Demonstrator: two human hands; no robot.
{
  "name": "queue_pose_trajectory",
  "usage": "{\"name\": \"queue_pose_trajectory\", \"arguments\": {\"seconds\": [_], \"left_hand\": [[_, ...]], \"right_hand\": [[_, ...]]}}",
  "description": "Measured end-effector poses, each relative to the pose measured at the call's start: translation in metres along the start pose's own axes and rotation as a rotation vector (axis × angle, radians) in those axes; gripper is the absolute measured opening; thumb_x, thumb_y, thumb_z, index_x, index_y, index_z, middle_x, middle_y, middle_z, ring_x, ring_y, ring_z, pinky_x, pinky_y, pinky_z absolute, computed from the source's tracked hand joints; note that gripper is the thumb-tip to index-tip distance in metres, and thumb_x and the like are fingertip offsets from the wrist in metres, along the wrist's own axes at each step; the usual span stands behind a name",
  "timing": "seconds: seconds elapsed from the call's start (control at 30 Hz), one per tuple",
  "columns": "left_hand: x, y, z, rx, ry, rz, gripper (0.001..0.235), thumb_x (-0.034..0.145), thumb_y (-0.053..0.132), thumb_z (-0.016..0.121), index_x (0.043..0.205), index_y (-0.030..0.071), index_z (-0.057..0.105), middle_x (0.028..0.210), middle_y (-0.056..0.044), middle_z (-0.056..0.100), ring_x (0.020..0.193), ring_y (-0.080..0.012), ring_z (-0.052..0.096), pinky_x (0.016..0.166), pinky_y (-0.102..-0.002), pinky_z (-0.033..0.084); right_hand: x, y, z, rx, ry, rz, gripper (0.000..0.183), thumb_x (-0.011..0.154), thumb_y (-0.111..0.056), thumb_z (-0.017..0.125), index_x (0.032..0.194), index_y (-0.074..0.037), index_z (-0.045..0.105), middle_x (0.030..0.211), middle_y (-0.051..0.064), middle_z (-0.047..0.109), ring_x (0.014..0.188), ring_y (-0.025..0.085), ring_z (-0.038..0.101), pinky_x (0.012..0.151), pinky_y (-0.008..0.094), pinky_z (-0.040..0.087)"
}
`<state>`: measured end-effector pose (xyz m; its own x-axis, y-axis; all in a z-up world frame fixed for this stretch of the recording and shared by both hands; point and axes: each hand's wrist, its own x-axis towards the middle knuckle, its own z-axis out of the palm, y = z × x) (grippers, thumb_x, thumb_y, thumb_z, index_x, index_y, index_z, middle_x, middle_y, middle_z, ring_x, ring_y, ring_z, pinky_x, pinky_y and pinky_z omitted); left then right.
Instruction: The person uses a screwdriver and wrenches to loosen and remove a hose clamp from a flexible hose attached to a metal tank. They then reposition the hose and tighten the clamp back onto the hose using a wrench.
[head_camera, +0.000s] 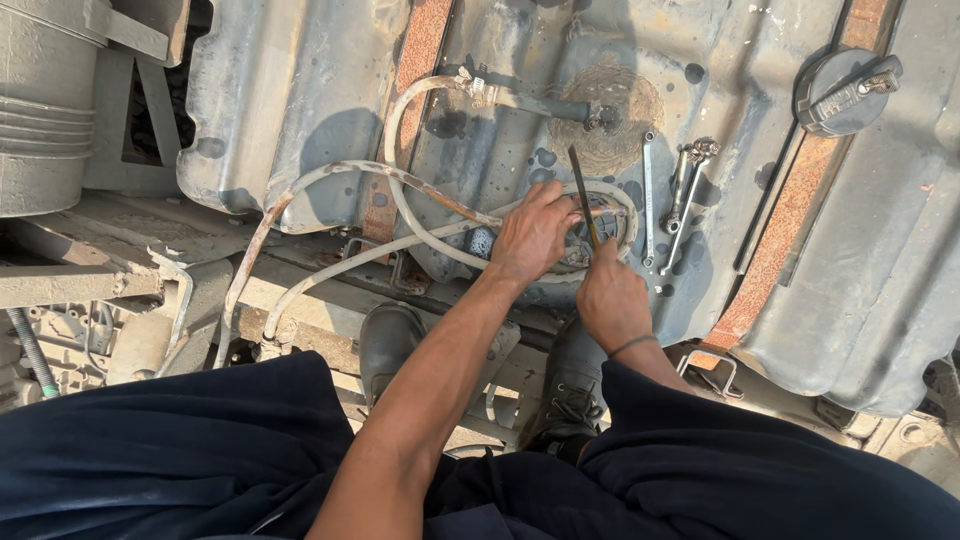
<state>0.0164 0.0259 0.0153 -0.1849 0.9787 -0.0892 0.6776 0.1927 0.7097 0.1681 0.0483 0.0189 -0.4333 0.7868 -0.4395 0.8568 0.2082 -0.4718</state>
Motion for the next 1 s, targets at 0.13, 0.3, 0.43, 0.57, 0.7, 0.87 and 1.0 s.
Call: {"name": "queue_pose_trajectory", "arguments": {"seconds": [0.13,0.3,0.43,0.57,0.7,0.87,1.0], "left_hand": [[-0.004,-0.003,0.006,0.026,-0.065,0.037,0.016,0.094,0.014,0.067,0.104,0.001,0.069,0.107,-0.01,0.056,0.111,-0.0312,0.059,0.091,-0.046,0.055],[-0.003,0.0,0.004,-0.011,-0.039,-0.023,0.016,0.096,0.015,0.066,0.104,0.002,0.07,0.106,-0.01,0.056,0.107,-0.0313,0.06,0.091,-0.047,0.054],[-0.003,-0.002,0.007,0.022,-0.021,0.042,0.015,0.095,0.014,0.066,0.101,0.001,0.07,0.106,-0.01,0.056,0.109,-0.0319,0.06,0.091,-0.047,0.054],[-0.004,-0.002,0.008,0.018,-0.022,0.021,0.015,0.095,0.014,0.067,0.103,0.001,0.07,0.105,-0.01,0.056,0.106,-0.0308,0.06,0.089,-0.046,0.055],[-0.003,-0.002,0.006,0.008,0.017,0.045,0.017,0.093,0.015,0.068,0.104,0.002,0.07,0.102,-0.009,0.056,0.105,-0.0294,0.061,0.09,-0.044,0.056],[-0.011,0.0,0.015,0.015,0.006,0.033,0.017,0.093,0.014,0.068,0.105,0.003,0.071,0.106,-0.01,0.056,0.106,-0.0309,0.06,0.088,-0.045,0.056],[-0.001,-0.002,0.005,0.017,0.008,0.017,0.017,0.094,0.016,0.069,0.105,0.003,0.07,0.103,-0.01,0.055,0.105,-0.0304,0.061,0.09,-0.046,0.055]], "right_hand": [[-0.006,0.007,0.003,-0.049,0.012,-0.049,0.023,0.091,-0.009,0.056,0.107,0.006,0.048,0.083,0.035,0.068,0.079,0.053,0.069,0.072,0.06,0.056],[-0.002,0.007,0.005,-0.062,-0.009,0.011,0.02,0.096,-0.008,0.054,0.11,0.005,0.049,0.083,0.035,0.068,0.078,0.054,0.068,0.07,0.061,0.055],[-0.002,0.009,0.006,-0.051,0.004,-0.036,0.027,0.091,-0.007,0.056,0.113,0.007,0.047,0.079,0.034,0.068,0.075,0.053,0.069,0.071,0.06,0.055],[0.002,0.007,0.004,-0.055,0.042,-0.081,0.023,0.09,-0.006,0.055,0.107,0.007,0.047,0.081,0.034,0.068,0.076,0.053,0.069,0.069,0.058,0.056],[-0.004,0.008,0.007,-0.066,0.018,-0.033,0.021,0.091,-0.007,0.055,0.107,0.004,0.048,0.077,0.034,0.068,0.073,0.053,0.068,0.07,0.061,0.054],[-0.006,0.021,0.016,-0.049,0.051,-0.073,0.022,0.092,-0.005,0.053,0.109,0.006,0.046,0.081,0.034,0.068,0.076,0.053,0.069,0.068,0.059,0.056],[-0.005,0.011,0.013,-0.026,-0.022,0.031,0.018,0.096,-0.008,0.052,0.108,0.004,0.046,0.078,0.035,0.067,0.076,0.053,0.069,0.071,0.061,0.054]]}}
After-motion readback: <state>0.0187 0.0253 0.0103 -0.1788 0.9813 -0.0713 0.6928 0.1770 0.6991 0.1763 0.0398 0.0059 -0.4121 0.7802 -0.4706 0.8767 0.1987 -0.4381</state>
